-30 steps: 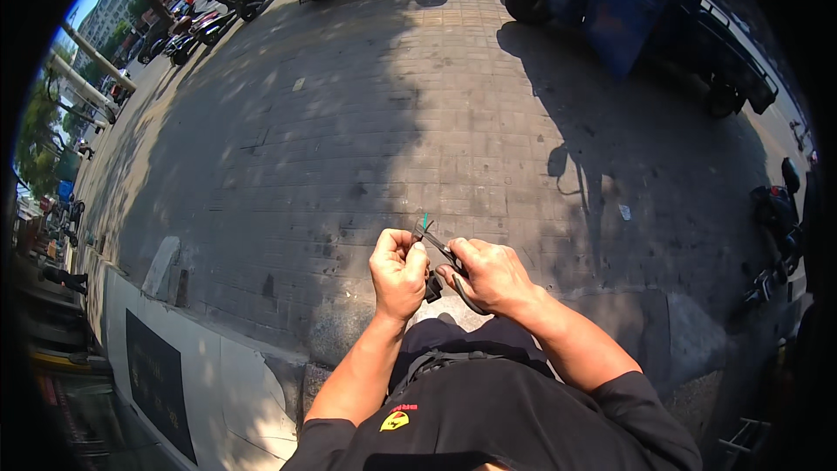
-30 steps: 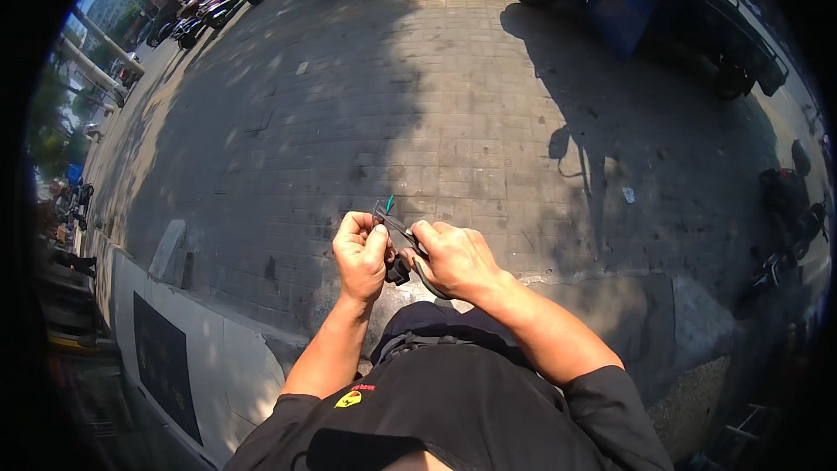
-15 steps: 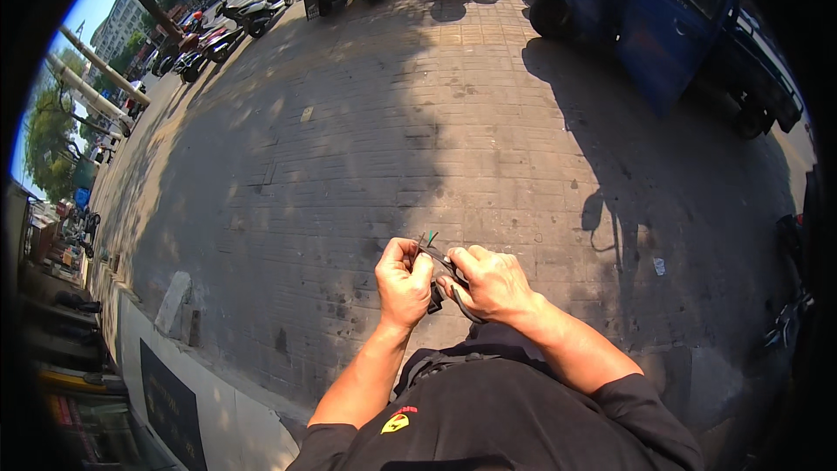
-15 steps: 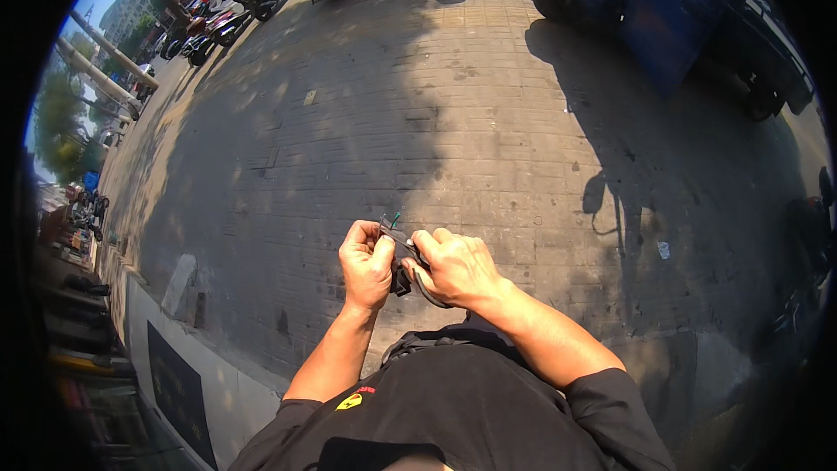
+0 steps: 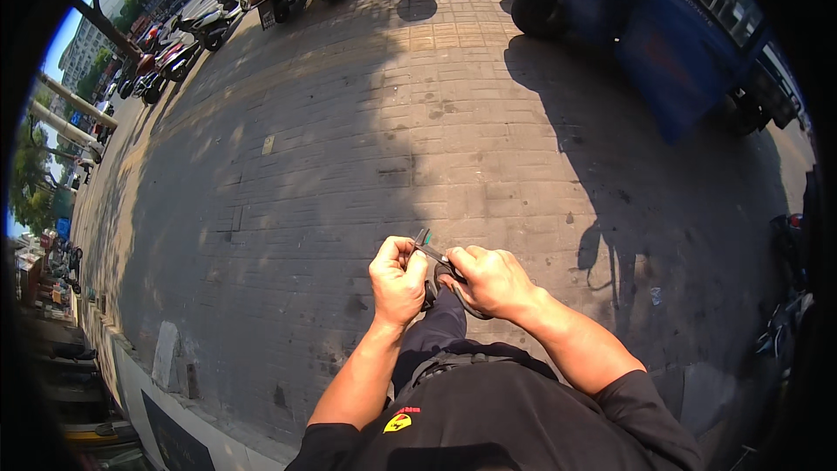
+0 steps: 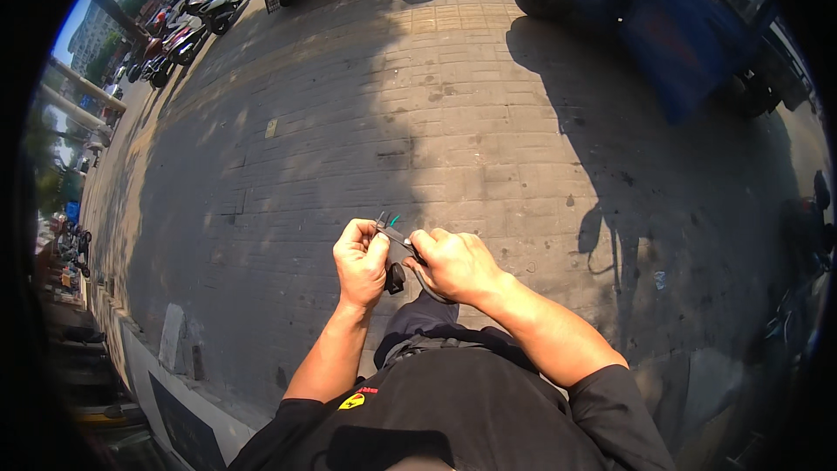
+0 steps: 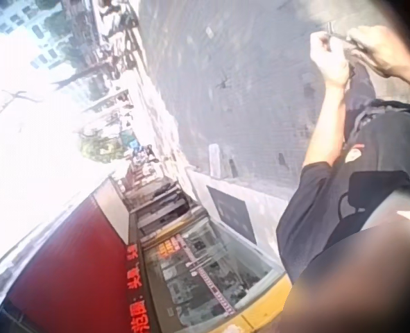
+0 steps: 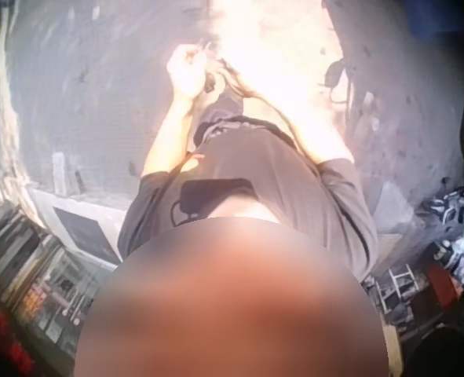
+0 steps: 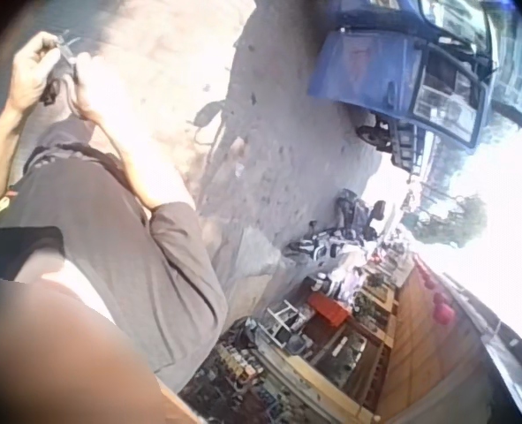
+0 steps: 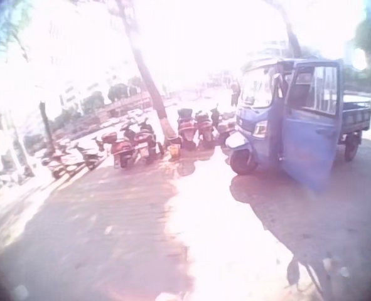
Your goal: The person selects pliers from a cluttered workbench, cuts a wire, and then works inside the driver's side of a blue truck, manipulating wires under the dashboard.
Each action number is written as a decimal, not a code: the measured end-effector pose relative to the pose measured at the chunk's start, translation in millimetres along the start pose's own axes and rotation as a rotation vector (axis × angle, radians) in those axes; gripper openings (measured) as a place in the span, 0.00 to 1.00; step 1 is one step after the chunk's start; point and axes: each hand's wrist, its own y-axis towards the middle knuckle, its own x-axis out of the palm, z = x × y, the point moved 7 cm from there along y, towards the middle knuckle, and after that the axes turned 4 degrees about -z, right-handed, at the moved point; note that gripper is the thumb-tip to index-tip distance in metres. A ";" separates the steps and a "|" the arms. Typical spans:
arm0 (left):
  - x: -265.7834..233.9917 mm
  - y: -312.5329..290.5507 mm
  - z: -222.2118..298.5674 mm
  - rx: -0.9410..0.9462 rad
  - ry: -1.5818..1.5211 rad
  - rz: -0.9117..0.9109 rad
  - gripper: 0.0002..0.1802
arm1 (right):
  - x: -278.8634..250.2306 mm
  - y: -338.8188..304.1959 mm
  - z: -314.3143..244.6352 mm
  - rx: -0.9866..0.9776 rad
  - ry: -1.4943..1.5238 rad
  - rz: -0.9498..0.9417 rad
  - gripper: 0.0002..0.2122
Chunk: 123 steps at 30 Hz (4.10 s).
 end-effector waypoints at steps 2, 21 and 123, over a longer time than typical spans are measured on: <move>5.8 50.7 -16.5 -0.084 -0.034 -0.072 0.03 | -1.2 37.4 33.5 0.040 0.146 -0.096 0.14; 83.2 460.7 -34.6 -0.090 0.037 -0.242 0.03 | -72.7 355.6 279.1 0.090 0.338 -0.015 0.13; 677.2 2117.5 -182.8 -0.314 0.056 -0.928 0.06 | -541.2 1512.0 1411.3 0.621 -0.005 0.199 0.14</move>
